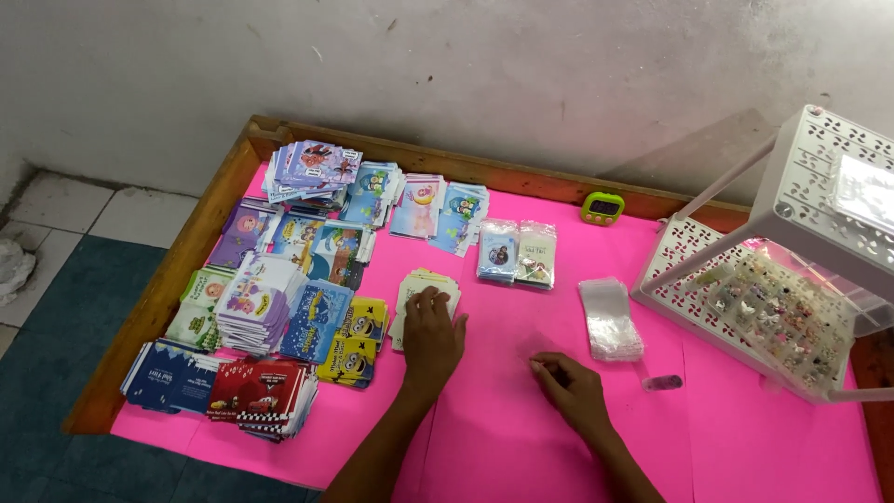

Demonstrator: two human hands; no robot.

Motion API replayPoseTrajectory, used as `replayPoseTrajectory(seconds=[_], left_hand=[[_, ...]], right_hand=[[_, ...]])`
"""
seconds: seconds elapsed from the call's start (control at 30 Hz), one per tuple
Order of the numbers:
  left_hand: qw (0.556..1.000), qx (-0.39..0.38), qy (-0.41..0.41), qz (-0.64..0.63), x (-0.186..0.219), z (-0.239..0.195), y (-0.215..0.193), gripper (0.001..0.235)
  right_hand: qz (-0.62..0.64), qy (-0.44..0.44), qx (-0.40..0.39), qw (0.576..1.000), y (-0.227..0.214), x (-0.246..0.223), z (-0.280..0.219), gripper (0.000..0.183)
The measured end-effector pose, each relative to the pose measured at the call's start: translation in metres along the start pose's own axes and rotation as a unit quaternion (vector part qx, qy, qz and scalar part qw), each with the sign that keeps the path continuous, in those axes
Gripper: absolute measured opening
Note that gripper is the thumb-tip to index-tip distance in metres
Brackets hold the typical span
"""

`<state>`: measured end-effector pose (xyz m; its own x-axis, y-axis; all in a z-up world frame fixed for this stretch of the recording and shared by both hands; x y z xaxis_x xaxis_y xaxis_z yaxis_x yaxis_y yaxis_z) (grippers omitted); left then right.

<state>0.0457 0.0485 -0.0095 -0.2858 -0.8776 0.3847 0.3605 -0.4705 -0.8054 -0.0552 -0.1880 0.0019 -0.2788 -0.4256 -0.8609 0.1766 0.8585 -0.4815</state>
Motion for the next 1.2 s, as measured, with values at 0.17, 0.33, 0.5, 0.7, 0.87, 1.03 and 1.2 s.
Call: replayPoseTrajectory(seconds=[0.17, 0.33, 0.5, 0.7, 0.87, 1.03, 1.2], left_hand=[[0.998, -0.021, -0.027, 0.047, 0.002, -0.005, 0.010, 0.049], [0.995, -0.008, -0.009, 0.094, 0.003, -0.009, 0.017, 0.041], [0.994, 0.030, 0.044, 0.097, 0.000, -0.010, 0.018, 0.030], [0.984, 0.072, 0.046, 0.158, 0.003, -0.010, 0.013, 0.016], [0.987, 0.068, 0.036, 0.142, 0.007, -0.011, 0.009, 0.016], [0.995, 0.030, 0.019, 0.089, 0.004, -0.015, 0.014, 0.023], [0.998, 0.052, 0.039, 0.020, 0.019, -0.007, -0.008, 0.018]], right_hand=[[0.043, 0.040, 0.003, 0.998, -0.006, -0.005, -0.006, 0.022], [0.030, 0.011, -0.011, 0.999, -0.005, -0.007, -0.006, 0.023], [0.034, -0.008, -0.022, 0.999, -0.005, -0.004, -0.005, 0.024], [0.039, -0.027, -0.027, 0.999, -0.004, 0.003, -0.003, 0.025], [0.034, -0.024, -0.024, 0.999, -0.001, 0.012, 0.000, 0.024], [0.022, -0.037, -0.014, 0.999, -0.001, 0.012, 0.000, 0.024], [0.040, -0.033, -0.021, 0.998, 0.001, 0.016, -0.001, 0.023]])
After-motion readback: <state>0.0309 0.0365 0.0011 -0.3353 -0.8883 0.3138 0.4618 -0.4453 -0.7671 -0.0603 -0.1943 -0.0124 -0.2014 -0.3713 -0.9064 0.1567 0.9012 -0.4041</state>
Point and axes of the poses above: each hand's wrist, its own z-axis towards the middle knuckle, its own y-axis out of the palm, x = y × z, the point moved 2 cm from there along z, towards the middle knuckle, and after that the axes turned 2 degrees about x, right-handed, at the moved point
